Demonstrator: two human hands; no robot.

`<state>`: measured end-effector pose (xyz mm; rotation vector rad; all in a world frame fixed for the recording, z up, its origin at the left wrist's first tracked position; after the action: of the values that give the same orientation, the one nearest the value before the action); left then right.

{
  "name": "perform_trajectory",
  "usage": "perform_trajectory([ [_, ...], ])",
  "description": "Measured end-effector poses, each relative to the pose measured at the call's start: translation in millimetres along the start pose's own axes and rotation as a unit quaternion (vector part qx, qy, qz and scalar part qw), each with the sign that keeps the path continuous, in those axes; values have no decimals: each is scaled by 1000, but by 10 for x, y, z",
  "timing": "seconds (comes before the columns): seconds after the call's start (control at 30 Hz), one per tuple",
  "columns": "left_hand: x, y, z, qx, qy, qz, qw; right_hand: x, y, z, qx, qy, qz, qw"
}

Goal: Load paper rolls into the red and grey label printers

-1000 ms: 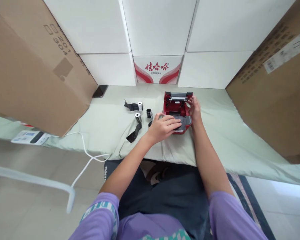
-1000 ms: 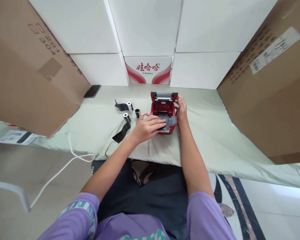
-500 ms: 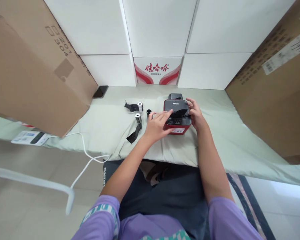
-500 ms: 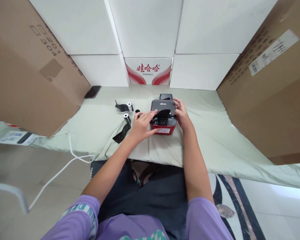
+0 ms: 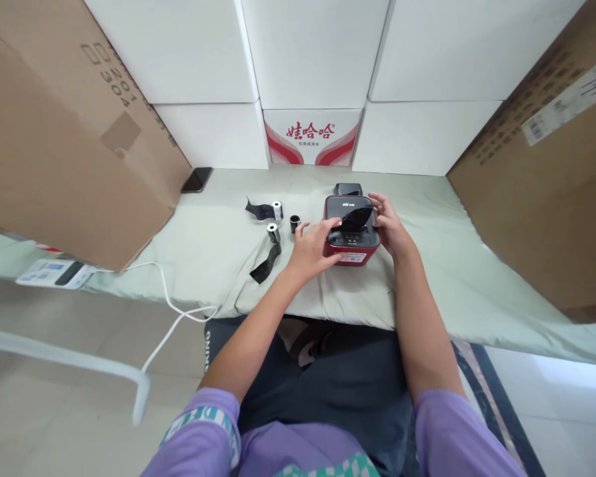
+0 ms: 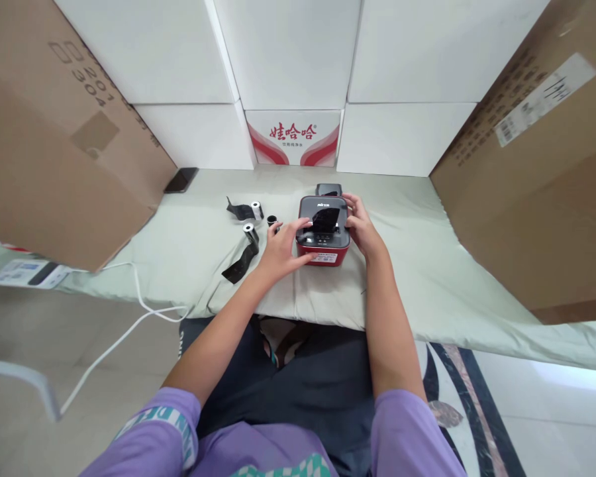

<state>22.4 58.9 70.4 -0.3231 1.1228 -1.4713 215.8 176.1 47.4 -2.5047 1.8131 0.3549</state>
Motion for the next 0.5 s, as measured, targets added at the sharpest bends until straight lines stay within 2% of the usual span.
perform_trajectory([
  [0.13,-15,-11,10,7,3,2,1000,-2,-12,16,9,-4,10,1000],
  [0.27,18,61,-39,4,-1,22,1000,64,-76,79,40,22,59,997],
  [0.37,76,162,-139,41,-36,38,998,233,-116,138,72,79,99,989],
  [0.5,120,308,-222,84,-65,0,994,491,-60,129,90,95,103,986],
])
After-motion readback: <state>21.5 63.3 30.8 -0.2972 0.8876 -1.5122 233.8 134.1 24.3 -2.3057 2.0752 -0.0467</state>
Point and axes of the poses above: each hand's wrist, its own x-axis away from the middle knuckle, its own y-axis out of the palm, z = x × y, the point moved 6 cm from there along -x, towards the middle knuckle, and after that the axes turned 3 degrees about -z, right-handed, at the moved point
